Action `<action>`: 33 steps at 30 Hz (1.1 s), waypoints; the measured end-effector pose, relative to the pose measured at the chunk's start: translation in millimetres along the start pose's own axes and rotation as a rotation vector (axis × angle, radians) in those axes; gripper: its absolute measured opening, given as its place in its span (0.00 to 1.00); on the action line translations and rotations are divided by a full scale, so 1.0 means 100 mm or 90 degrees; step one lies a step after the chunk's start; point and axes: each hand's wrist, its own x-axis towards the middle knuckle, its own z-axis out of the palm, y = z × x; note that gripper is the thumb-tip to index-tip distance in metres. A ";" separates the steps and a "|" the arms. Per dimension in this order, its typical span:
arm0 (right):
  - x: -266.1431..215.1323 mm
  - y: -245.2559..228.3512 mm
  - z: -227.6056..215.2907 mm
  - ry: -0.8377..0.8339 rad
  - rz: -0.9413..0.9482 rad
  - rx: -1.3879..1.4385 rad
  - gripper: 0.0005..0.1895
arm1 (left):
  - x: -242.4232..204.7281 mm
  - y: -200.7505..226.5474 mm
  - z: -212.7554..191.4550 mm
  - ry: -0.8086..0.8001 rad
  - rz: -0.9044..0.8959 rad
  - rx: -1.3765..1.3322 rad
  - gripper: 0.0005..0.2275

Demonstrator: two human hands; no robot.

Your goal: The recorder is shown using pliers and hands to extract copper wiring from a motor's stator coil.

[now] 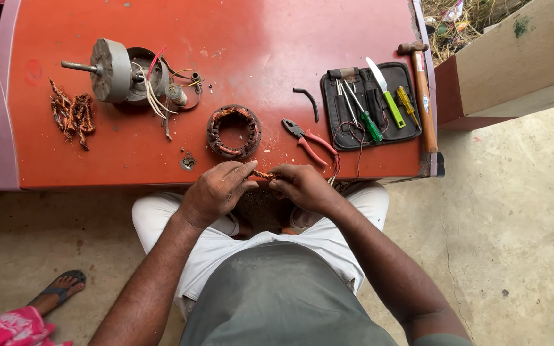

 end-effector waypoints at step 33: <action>0.01 -0.06 -0.05 -0.114 0.097 0.053 0.17 | -0.13 -0.08 -0.15 -0.020 0.122 0.186 0.20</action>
